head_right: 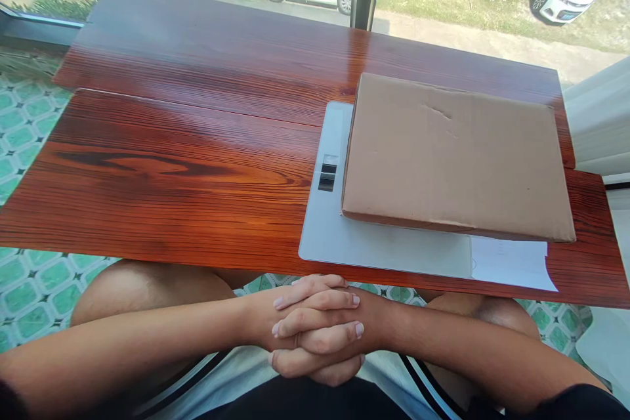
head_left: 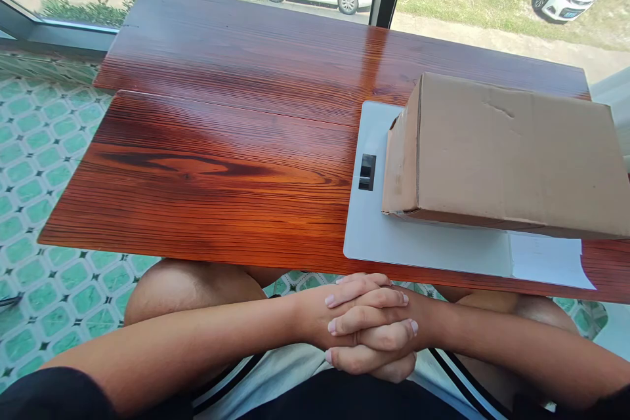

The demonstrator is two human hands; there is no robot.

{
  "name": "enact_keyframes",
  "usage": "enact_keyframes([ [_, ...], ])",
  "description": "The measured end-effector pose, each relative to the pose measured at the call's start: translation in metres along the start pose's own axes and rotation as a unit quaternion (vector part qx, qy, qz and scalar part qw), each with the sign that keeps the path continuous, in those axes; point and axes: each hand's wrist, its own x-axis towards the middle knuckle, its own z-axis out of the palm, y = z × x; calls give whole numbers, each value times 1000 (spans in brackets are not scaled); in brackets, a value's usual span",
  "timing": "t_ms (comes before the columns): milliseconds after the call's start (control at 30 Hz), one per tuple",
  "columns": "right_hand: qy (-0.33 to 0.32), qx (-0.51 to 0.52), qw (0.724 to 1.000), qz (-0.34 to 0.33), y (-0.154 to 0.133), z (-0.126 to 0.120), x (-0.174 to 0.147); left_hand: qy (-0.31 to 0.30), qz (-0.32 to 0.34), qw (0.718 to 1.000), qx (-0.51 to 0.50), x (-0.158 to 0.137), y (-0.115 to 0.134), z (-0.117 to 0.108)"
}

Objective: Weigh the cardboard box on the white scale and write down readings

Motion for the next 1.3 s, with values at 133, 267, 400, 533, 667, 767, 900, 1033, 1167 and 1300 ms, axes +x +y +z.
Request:
enact_keyframes([
  [133,5,1,1000,25,-3,0,0,-1,8,1000,-1,0,-3,0],
  [267,-6,6,1000,21,0,-2,-1,-21,-13,1000,1,0,-1,-3],
  [400,-39,11,999,-6,6,-6,-3,-54,-62,996,24,2,5,-8],
  [533,-34,5,999,-9,8,-6,-2,-72,-113,991,27,2,10,-11],
  [667,-50,7,999,1,6,-7,-2,-72,-90,993,24,4,9,-13],
  [767,-53,8,999,3,6,-8,-2,-82,-65,994,17,5,7,-14],
  [900,-58,4,998,3,7,-8,-2,-88,-86,992,18,6,7,-16],
  [1033,-51,-1,999,0,6,-6,0,-85,-72,994,8,5,6,-16],
  [1167,-34,-8,999,7,4,-4,1,-85,-46,995,0,3,4,-16],
  [1300,-32,1,999,13,3,-3,1,-87,-45,995,3,3,1,-15],
])
